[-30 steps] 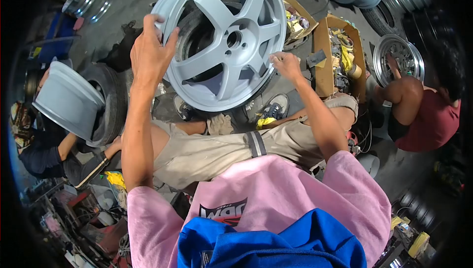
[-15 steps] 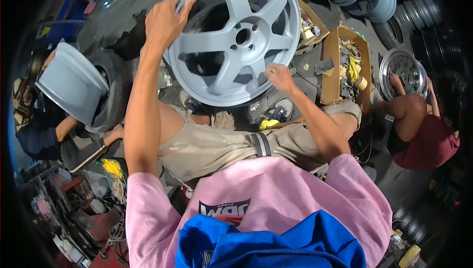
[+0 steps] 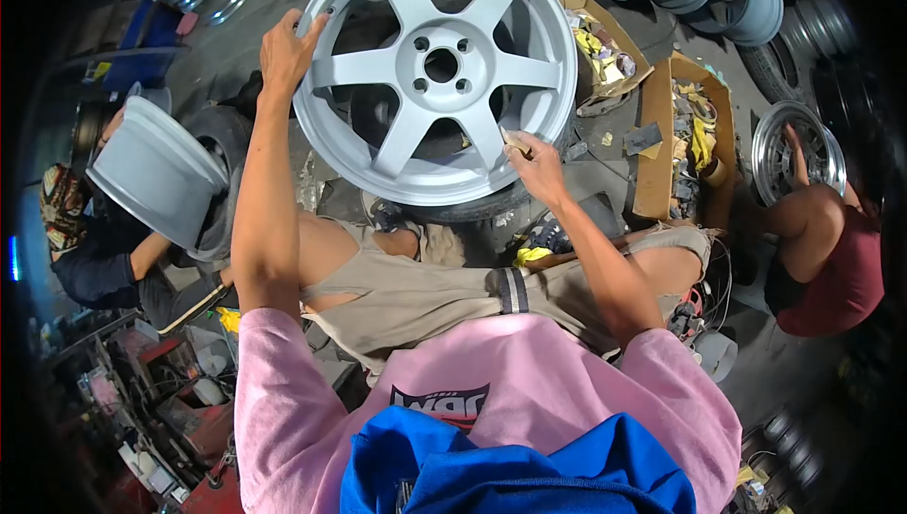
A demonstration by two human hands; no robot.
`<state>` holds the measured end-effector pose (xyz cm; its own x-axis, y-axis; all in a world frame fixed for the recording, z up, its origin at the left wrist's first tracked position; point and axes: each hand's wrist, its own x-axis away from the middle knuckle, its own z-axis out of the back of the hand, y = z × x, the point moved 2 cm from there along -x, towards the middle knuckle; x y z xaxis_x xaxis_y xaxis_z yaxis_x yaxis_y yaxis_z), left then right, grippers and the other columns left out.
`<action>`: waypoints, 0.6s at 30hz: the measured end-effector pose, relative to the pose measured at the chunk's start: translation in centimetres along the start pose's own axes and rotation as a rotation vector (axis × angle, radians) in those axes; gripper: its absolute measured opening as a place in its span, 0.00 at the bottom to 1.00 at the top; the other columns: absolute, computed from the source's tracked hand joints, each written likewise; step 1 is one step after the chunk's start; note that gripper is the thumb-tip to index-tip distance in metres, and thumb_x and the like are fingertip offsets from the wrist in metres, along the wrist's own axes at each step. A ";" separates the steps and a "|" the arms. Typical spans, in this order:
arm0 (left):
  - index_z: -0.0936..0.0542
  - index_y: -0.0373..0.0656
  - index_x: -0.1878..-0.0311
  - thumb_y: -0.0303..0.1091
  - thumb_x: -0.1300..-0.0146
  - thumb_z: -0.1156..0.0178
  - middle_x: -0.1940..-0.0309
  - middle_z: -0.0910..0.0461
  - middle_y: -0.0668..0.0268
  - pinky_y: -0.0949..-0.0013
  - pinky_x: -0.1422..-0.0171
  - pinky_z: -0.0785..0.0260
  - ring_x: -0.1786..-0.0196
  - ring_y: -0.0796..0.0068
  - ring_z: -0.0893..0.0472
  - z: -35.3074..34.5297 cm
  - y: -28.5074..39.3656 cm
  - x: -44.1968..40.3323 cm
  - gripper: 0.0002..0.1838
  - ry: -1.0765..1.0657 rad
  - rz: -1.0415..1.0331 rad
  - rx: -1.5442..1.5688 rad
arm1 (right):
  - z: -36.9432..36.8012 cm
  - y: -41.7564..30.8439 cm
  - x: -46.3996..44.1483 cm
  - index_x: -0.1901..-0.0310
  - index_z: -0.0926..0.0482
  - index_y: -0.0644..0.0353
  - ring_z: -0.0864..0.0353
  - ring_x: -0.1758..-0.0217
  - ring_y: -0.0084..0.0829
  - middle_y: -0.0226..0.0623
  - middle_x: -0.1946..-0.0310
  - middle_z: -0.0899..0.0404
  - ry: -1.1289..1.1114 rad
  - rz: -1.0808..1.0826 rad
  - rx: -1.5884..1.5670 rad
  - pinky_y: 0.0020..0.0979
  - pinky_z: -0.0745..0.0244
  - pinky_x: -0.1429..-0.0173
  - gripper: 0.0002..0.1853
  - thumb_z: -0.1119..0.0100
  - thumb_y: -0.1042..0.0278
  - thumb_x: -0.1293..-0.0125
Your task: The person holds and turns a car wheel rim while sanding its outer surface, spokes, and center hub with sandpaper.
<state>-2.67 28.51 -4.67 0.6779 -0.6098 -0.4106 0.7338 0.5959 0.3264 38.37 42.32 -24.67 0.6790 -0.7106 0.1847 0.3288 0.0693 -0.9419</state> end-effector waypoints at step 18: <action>0.17 0.34 0.66 0.46 0.41 0.25 0.77 0.20 0.55 0.60 0.65 0.30 0.75 0.65 0.24 6.5 10.8 4.6 0.21 -0.072 -0.097 0.044 | 0.6 -2.1 8.4 0.48 0.11 0.62 0.17 0.53 0.48 0.43 0.60 0.20 -0.206 0.500 0.633 0.44 0.19 0.44 0.15 0.33 0.76 0.37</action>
<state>8.61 28.74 2.51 0.6040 -0.7005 -0.3802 0.7963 0.5099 0.3254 43.83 36.62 -20.93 0.9293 -0.3531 -0.1084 0.2214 0.7674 -0.6017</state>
